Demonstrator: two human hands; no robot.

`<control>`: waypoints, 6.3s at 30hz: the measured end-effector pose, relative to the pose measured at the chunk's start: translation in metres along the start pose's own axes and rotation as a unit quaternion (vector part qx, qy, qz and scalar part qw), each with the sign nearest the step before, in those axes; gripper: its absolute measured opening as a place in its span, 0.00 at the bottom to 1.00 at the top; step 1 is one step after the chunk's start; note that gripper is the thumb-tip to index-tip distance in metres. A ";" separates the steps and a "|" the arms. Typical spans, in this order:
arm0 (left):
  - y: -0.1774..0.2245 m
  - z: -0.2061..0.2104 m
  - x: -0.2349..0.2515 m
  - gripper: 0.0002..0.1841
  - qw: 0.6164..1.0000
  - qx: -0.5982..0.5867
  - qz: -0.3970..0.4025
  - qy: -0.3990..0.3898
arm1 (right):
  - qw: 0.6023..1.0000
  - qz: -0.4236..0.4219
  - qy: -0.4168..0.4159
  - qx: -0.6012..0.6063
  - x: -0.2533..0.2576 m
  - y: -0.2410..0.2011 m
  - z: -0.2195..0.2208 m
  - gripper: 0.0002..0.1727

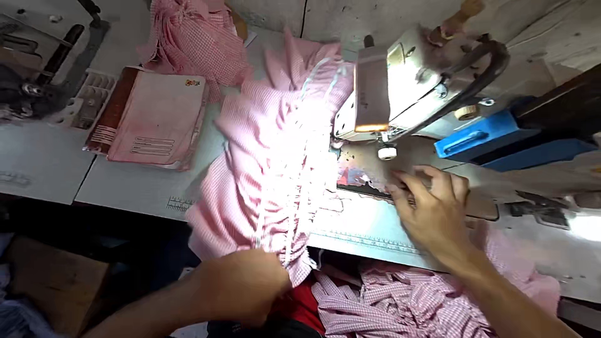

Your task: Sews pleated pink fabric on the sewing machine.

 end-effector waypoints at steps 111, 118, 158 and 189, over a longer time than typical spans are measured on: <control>-0.028 -0.026 0.073 0.08 0.888 0.216 0.230 0.334 | 0.987 -0.002 -0.031 0.159 0.057 -0.078 0.052 0.26; -0.035 -0.037 0.080 0.13 0.906 0.193 0.174 0.334 | 0.989 -0.016 -0.014 0.144 0.061 -0.078 0.055 0.26; -0.031 -0.047 0.083 0.14 0.921 0.196 0.157 0.299 | 0.988 -0.115 -0.010 0.098 0.036 -0.071 0.025 0.16; -0.031 -0.045 0.082 0.13 0.918 0.208 0.169 0.291 | 0.988 -0.126 -0.038 0.079 0.030 -0.076 0.019 0.17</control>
Point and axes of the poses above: each hand's wrist, its own x-axis towards the middle knuckle, its own z-axis out of the palm, y = z × x, the point moved 5 cm from there along x, towards the middle knuckle, and after that the axes turned 14 degrees about -x, right-handed, at the moved point
